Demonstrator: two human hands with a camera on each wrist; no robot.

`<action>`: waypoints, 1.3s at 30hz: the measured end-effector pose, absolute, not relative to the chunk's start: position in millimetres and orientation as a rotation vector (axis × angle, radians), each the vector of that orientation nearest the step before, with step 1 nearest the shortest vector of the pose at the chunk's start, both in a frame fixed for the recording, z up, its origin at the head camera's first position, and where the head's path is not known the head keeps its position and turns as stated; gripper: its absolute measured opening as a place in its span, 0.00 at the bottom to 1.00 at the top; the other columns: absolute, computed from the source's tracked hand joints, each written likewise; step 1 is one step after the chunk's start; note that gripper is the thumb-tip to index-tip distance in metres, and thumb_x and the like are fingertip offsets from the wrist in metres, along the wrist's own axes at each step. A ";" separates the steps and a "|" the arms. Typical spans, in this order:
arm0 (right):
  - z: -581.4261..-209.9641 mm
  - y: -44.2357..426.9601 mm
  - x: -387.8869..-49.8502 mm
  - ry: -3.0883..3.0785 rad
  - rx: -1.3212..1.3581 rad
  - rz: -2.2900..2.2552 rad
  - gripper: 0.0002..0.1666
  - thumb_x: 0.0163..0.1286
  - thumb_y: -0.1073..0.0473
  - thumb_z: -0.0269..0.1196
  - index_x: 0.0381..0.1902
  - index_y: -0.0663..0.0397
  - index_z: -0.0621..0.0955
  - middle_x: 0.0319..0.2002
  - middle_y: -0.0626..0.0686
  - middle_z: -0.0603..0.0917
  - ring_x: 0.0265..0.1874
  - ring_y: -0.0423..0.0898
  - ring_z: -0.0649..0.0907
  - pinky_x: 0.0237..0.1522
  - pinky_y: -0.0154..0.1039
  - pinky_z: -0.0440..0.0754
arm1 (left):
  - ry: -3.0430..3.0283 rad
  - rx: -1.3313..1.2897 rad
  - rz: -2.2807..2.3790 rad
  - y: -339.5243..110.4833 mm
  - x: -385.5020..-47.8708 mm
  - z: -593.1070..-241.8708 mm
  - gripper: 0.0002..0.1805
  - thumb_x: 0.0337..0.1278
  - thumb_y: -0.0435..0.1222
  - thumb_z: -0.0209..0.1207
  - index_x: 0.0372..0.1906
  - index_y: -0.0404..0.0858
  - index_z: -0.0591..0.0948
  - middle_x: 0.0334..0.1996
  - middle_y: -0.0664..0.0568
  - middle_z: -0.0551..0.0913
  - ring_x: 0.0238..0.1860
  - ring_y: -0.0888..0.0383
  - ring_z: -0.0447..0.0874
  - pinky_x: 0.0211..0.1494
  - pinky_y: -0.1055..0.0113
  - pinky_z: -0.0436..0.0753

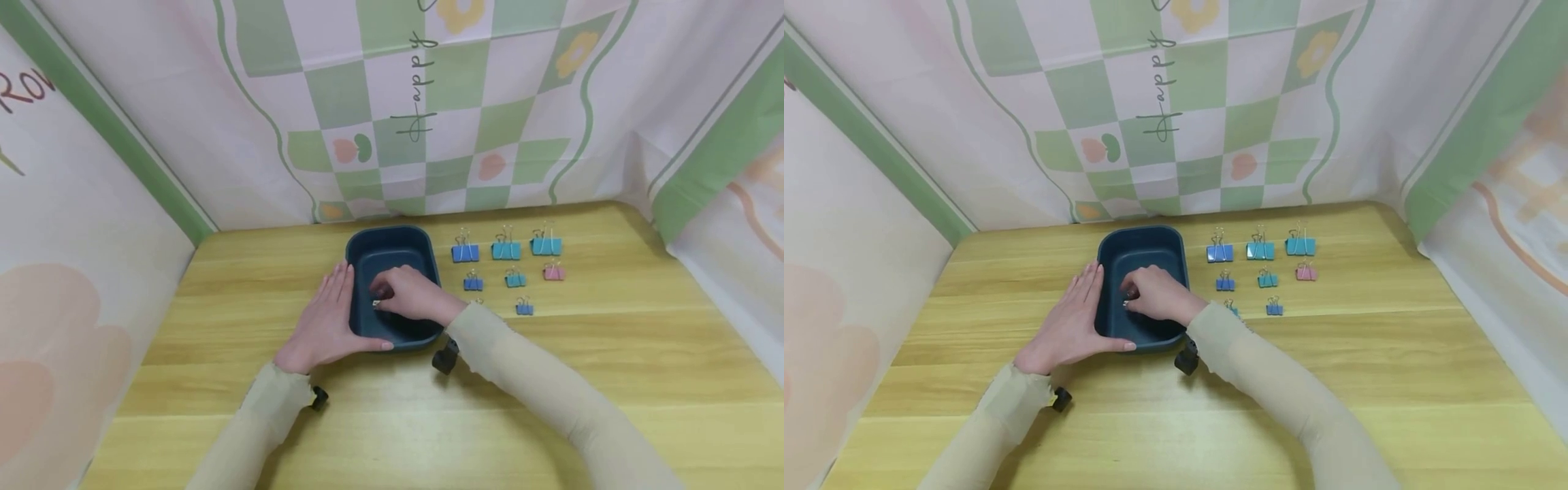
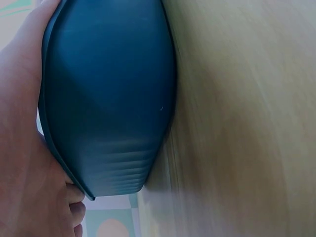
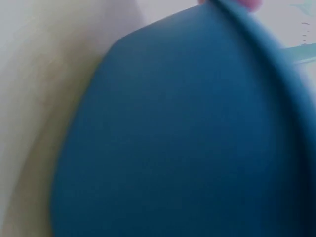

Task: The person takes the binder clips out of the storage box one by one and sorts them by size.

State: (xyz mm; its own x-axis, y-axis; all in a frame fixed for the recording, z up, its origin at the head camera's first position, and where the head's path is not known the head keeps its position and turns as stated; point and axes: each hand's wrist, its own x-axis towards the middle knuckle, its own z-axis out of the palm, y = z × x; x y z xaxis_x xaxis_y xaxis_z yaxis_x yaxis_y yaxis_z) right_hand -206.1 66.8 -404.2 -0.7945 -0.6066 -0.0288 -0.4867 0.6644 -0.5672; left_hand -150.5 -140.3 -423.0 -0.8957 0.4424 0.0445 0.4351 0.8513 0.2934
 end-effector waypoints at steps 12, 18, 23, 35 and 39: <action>-354.9 137.2 -202.5 2.657 -0.736 -1.153 0.18 0.67 0.66 0.70 0.55 0.60 0.85 0.46 0.52 0.88 0.45 0.47 0.87 0.47 0.46 0.86 | 3.005 0.672 0.477 -143.2 -147.5 -425.5 0.82 0.32 0.86 0.50 0.81 0.32 0.40 0.82 0.43 0.36 0.80 0.53 0.29 0.80 0.58 0.39; -346.8 200.2 -199.0 2.705 -0.611 -1.219 0.19 0.65 0.68 0.70 0.55 0.61 0.85 0.47 0.57 0.88 0.44 0.51 0.88 0.46 0.45 0.86 | 3.004 0.681 0.471 -143.0 -146.2 -425.8 0.82 0.32 0.87 0.50 0.81 0.32 0.41 0.82 0.42 0.36 0.80 0.53 0.29 0.80 0.58 0.39; -345.9 255.6 -190.8 2.699 -0.448 -1.246 0.22 0.66 0.64 0.71 0.58 0.61 0.83 0.51 0.62 0.86 0.45 0.52 0.87 0.40 0.39 0.87 | 3.007 0.676 0.464 -141.4 -147.3 -426.7 0.82 0.31 0.87 0.49 0.82 0.33 0.40 0.82 0.44 0.35 0.80 0.54 0.29 0.80 0.58 0.39; -378.7 346.6 -180.0 2.740 -0.330 -1.034 0.19 0.64 0.65 0.72 0.54 0.62 0.86 0.50 0.60 0.87 0.47 0.54 0.87 0.44 0.27 0.80 | 3.014 0.680 0.482 -139.2 -149.6 -425.4 0.82 0.32 0.87 0.49 0.82 0.33 0.41 0.82 0.44 0.35 0.80 0.54 0.29 0.80 0.58 0.39; -390.8 355.6 -175.3 2.691 -0.300 -0.985 0.21 0.63 0.61 0.74 0.54 0.60 0.87 0.55 0.60 0.85 0.56 0.63 0.82 0.49 0.33 0.81 | 3.014 0.694 0.491 -138.7 -149.6 -424.6 0.81 0.32 0.86 0.50 0.81 0.32 0.41 0.82 0.43 0.36 0.80 0.54 0.30 0.80 0.57 0.40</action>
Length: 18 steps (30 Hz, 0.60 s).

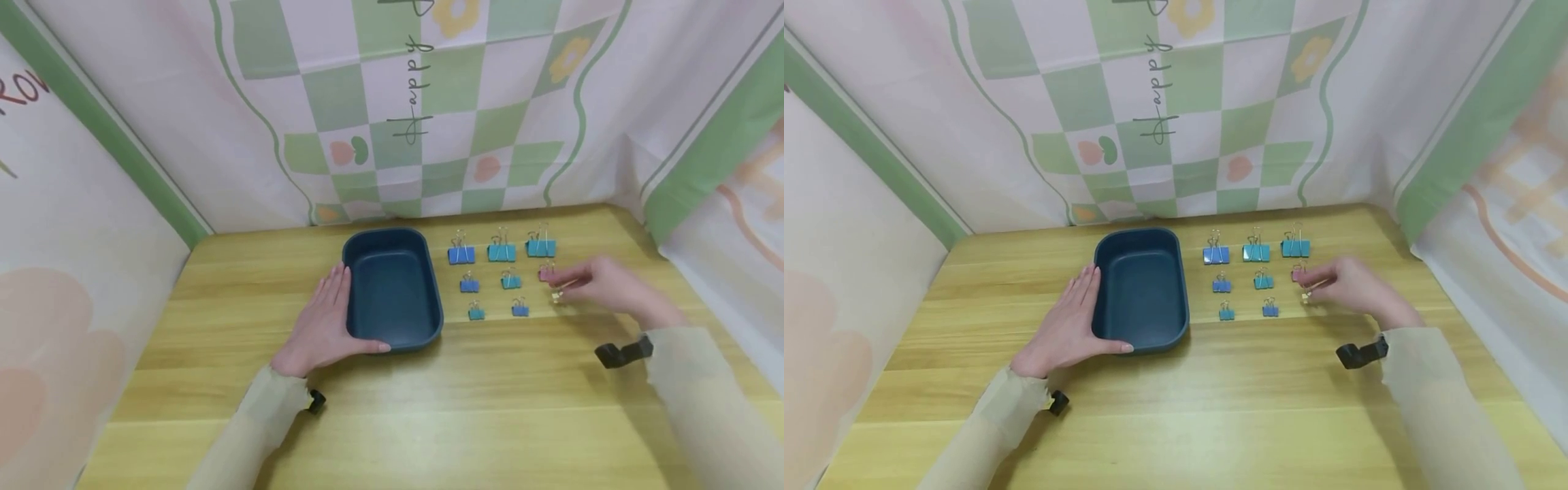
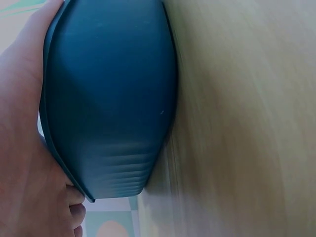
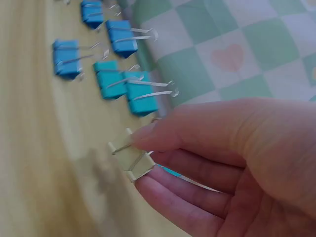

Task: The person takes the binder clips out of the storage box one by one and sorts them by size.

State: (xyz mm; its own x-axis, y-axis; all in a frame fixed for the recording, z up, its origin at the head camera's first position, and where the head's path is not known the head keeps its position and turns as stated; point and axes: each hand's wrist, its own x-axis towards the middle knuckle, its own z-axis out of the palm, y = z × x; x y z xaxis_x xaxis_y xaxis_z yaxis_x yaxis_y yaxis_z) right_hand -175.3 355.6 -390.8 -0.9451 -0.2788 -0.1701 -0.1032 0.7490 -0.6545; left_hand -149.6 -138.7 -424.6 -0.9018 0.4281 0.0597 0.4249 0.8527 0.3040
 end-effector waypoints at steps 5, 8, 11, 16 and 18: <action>-400.7 358.4 -174.3 2.675 -0.313 -0.957 0.21 0.63 0.63 0.73 0.54 0.63 0.86 0.53 0.64 0.85 0.51 0.62 0.84 0.44 0.32 0.82 | 3.011 0.693 0.492 -139.7 -150.1 -424.5 0.82 0.32 0.86 0.51 0.81 0.32 0.41 0.82 0.43 0.36 0.80 0.53 0.30 0.80 0.57 0.40; -404.8 361.0 -174.6 2.674 -0.329 -0.968 0.22 0.62 0.66 0.72 0.54 0.66 0.85 0.50 0.65 0.86 0.47 0.58 0.86 0.42 0.33 0.84 | 3.013 0.698 0.490 -139.8 -150.8 -424.7 0.81 0.33 0.86 0.51 0.81 0.32 0.41 0.82 0.43 0.36 0.80 0.53 0.30 0.80 0.56 0.40; -406.0 364.0 -174.8 2.683 -0.326 -0.970 0.24 0.61 0.65 0.73 0.55 0.67 0.84 0.48 0.64 0.87 0.43 0.54 0.87 0.41 0.35 0.85 | 3.016 0.701 0.489 -139.8 -151.1 -424.8 0.81 0.33 0.86 0.51 0.81 0.32 0.41 0.82 0.42 0.36 0.80 0.53 0.30 0.80 0.56 0.41; -393.4 371.0 -174.3 2.789 -0.307 -0.986 0.27 0.69 0.58 0.70 0.61 0.65 0.81 0.52 0.67 0.85 0.43 0.55 0.87 0.39 0.32 0.83 | 3.006 0.710 0.525 -141.8 -151.4 -422.8 0.80 0.35 0.85 0.52 0.82 0.34 0.38 0.82 0.44 0.33 0.80 0.54 0.28 0.80 0.56 0.39; -383.4 375.0 -174.8 2.885 -0.276 -1.013 0.30 0.72 0.53 0.68 0.66 0.64 0.77 0.56 0.69 0.82 0.46 0.62 0.86 0.40 0.31 0.82 | 3.013 0.719 0.554 -147.0 -153.7 -420.5 0.78 0.38 0.84 0.52 0.82 0.37 0.35 0.82 0.47 0.31 0.80 0.54 0.27 0.80 0.56 0.38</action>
State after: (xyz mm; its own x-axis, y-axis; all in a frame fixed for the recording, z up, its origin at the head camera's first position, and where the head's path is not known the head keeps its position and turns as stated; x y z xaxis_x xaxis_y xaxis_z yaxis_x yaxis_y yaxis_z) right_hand -174.8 375.0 -383.4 -0.9813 -0.1924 -0.0076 -0.1454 0.7663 -0.6258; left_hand -153.7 -147.0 -420.5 -0.8955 0.4368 0.0856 0.4387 0.8336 0.3357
